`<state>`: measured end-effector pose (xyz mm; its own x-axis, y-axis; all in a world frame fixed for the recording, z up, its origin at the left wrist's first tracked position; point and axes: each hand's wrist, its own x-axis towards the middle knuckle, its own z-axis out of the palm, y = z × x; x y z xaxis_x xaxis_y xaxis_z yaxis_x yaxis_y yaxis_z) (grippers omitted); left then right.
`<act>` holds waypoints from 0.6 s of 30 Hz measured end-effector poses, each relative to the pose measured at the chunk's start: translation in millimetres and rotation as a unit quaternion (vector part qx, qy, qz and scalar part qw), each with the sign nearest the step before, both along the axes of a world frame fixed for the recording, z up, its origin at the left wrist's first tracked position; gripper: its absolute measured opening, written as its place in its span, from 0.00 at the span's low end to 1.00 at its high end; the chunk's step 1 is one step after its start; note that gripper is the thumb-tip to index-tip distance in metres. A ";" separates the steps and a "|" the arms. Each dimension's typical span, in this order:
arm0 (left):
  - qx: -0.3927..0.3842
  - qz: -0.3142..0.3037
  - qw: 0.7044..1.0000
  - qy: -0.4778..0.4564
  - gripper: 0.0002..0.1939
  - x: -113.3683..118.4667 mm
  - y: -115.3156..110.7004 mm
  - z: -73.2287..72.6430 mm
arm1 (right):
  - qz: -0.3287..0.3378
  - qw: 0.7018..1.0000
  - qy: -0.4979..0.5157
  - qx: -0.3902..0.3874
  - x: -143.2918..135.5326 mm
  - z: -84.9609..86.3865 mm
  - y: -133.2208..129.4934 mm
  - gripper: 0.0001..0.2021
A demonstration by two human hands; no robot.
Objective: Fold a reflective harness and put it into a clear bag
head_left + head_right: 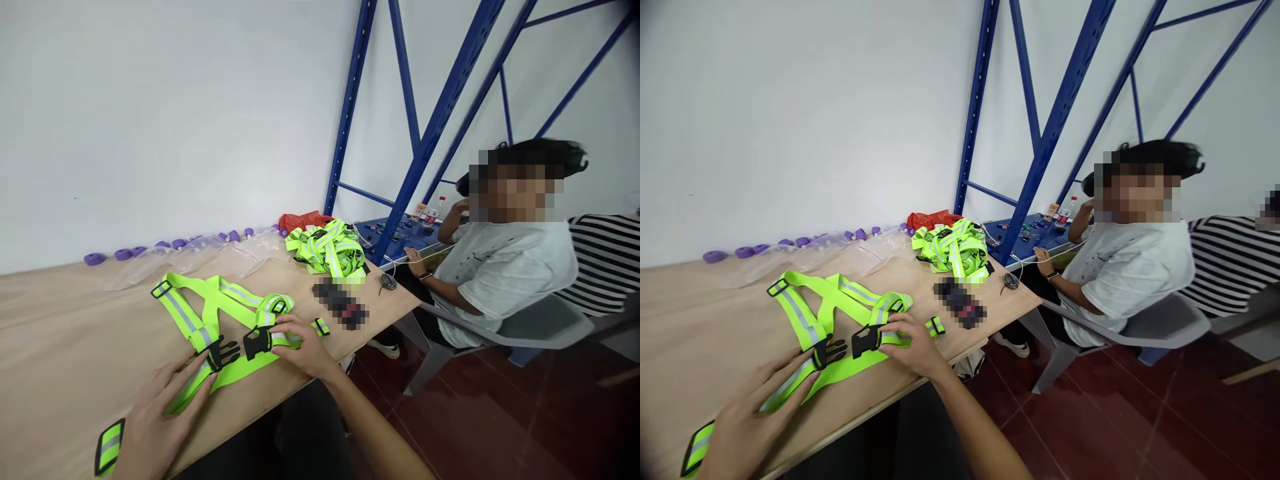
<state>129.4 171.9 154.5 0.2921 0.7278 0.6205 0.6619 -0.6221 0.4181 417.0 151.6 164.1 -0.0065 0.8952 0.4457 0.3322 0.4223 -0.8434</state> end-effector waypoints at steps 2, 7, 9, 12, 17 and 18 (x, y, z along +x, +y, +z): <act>0.004 -0.008 1.000 0.002 0.21 1.1 -0.1 0.4 | 0.010 1.000 -0.002 -0.007 -0.5 1.6 -0.5 0.15; 0.023 -0.035 0.999 -0.011 0.20 9.1 -1.1 2.2 | 0.027 1.000 0.000 -0.007 -2.5 3.5 -2.1 0.14; 0.018 -0.029 0.999 -0.012 0.20 9.3 -1.4 1.1 | 0.022 1.000 0.002 -0.011 -2.2 3.0 -2.4 0.14; -0.002 -0.009 1.000 -0.006 0.21 5.2 -1.4 -1.3 | 0.001 1.000 0.024 -0.017 -0.1 1.7 -1.8 0.13; 0.007 -0.024 1.000 -0.004 0.20 1.4 -2.0 -0.3 | -0.003 0.999 0.047 -0.020 2.4 1.1 0.1 0.14; 0.011 -0.029 1.000 -0.004 0.20 2.3 -2.4 0.1 | 0.003 0.999 0.044 -0.020 2.2 1.5 0.0 0.14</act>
<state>131.6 169.5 154.5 0.3282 0.6960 0.6387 0.6203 -0.6687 0.4099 419.2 151.6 165.5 0.0255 0.9120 0.4095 0.2527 0.3904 -0.8853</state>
